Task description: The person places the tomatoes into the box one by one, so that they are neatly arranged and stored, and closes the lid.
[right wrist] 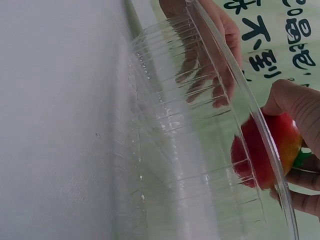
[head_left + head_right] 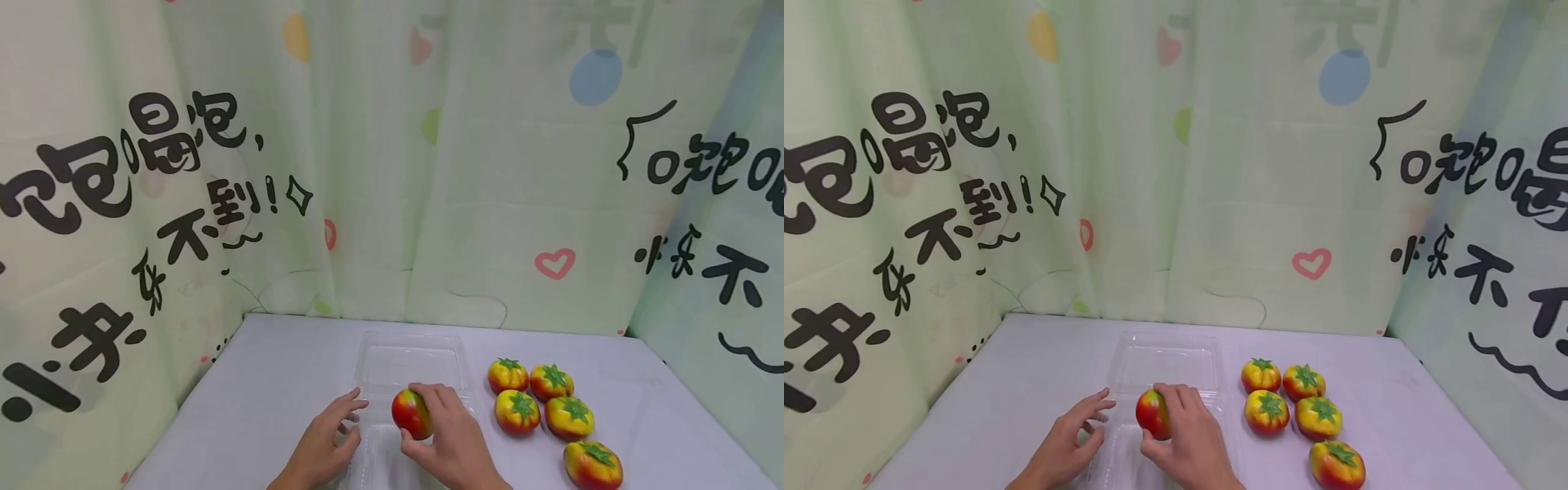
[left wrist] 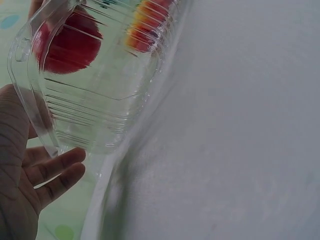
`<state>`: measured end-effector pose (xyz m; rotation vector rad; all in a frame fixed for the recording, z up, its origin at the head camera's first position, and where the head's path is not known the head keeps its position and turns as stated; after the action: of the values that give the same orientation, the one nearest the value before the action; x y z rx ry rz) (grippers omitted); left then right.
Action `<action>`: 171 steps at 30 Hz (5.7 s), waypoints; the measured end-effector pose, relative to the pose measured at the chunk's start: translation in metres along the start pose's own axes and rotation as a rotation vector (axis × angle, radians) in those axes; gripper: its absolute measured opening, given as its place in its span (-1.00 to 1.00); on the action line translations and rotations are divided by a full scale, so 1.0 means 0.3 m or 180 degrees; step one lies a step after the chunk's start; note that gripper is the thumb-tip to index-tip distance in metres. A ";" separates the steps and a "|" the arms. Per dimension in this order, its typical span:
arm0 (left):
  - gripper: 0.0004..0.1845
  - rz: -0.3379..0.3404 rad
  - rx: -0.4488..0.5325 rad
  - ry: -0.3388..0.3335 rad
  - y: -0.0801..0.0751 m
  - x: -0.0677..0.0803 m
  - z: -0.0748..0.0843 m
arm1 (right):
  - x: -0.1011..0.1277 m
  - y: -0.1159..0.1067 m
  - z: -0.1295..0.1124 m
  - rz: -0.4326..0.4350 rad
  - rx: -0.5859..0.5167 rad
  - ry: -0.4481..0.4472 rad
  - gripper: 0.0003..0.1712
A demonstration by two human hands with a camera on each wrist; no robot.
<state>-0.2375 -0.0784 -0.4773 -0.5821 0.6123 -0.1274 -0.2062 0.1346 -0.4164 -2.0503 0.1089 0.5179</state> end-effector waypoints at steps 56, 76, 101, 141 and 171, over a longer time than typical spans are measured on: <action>-0.54 -0.0142 0.0077 -0.0109 0.000 -0.001 -0.001 | -0.014 0.172 -0.051 -0.0437 -0.0680 0.0272 -0.27; -0.56 -0.0093 0.0080 0.0057 -0.001 0.001 -0.008 | -0.022 0.169 -0.065 -0.0387 -0.0445 0.0348 -0.17; -0.56 -0.0274 0.0046 -0.0262 -0.004 -0.001 0.005 | 0.028 0.057 -0.035 -0.0421 -0.0499 0.0449 -0.18; -0.55 -0.0294 0.0020 -0.0285 -0.015 0.003 0.011 | 0.101 -0.088 0.167 -0.0134 0.0079 0.1088 -0.17; -0.54 -0.0313 0.0054 -0.0393 -0.008 0.003 0.007 | 0.143 -0.202 0.310 0.0004 0.0392 0.1416 0.03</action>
<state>-0.2353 -0.0796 -0.4750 -0.5993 0.4628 -0.1874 -0.1795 0.2503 -0.4246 -2.0122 0.3965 0.0458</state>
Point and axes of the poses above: each hand's wrist, its own x-axis away from the middle knuckle, its own y-axis out of the palm, z = x × y, the point moved 2 cm from there along -x, towards the middle knuckle, and after that the axes turned 5 degrees about z, right-handed, at the moved point
